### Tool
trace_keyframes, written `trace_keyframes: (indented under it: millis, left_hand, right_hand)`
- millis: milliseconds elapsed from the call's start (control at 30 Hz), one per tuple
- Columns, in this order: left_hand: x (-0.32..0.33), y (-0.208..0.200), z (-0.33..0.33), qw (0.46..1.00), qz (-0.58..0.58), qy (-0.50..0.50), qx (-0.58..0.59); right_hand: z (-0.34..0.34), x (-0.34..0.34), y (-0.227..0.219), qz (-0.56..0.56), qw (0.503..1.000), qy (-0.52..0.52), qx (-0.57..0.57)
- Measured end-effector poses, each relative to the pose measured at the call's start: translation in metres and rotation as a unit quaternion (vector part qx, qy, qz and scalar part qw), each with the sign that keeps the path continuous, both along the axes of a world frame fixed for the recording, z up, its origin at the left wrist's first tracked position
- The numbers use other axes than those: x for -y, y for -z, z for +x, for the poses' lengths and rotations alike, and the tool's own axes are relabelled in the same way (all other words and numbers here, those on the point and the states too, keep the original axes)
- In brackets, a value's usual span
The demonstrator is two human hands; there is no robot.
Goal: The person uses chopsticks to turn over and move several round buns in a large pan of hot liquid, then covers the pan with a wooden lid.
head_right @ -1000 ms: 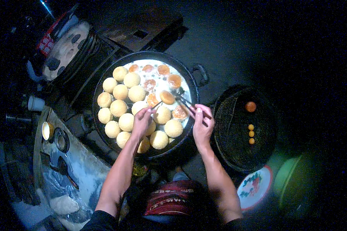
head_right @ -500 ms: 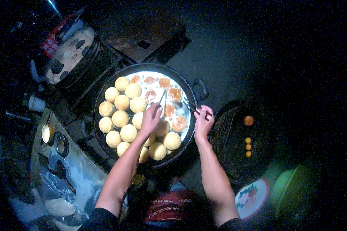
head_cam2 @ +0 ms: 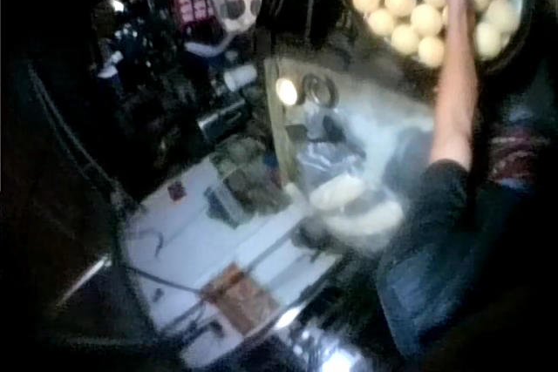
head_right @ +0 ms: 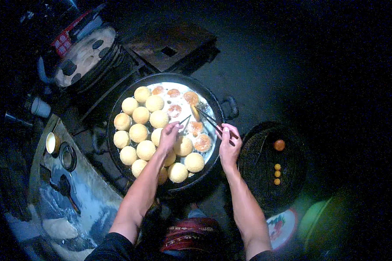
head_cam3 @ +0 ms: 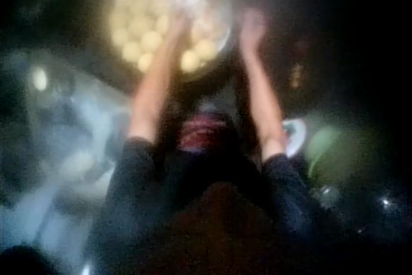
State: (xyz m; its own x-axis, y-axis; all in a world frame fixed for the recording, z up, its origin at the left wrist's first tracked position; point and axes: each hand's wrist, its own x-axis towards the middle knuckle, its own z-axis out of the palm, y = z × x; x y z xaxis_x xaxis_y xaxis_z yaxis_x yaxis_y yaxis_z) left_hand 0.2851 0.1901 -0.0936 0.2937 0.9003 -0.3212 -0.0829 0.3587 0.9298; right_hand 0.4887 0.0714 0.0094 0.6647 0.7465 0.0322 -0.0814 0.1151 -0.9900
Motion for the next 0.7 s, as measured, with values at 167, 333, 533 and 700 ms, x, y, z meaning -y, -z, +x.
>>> trace_keyframes:
  millis: [167, 333, 533, 700]
  left_hand:
    - [0.013, 0.009, -0.003, 0.999, 0.029, 0.008, -0.026]
    - [0.034, -0.005, -0.016, 0.995, 0.080, 0.019, -0.052]
    - [0.038, -0.017, -0.052, 0.959, 0.229, -0.015, -0.164]
    - [0.012, -0.036, -0.051, 0.908, 0.300, -0.050, -0.288]
  right_hand:
    - [-0.035, -0.016, -0.004, 0.005, 0.996, -0.056, 0.067]
    - [-0.042, -0.031, 0.020, -0.045, 0.983, -0.067, 0.165]
    - [-0.041, -0.039, 0.024, -0.065, 0.976, -0.033, 0.203]
    - [-0.045, -0.054, 0.042, -0.046, 0.997, -0.025, 0.048]
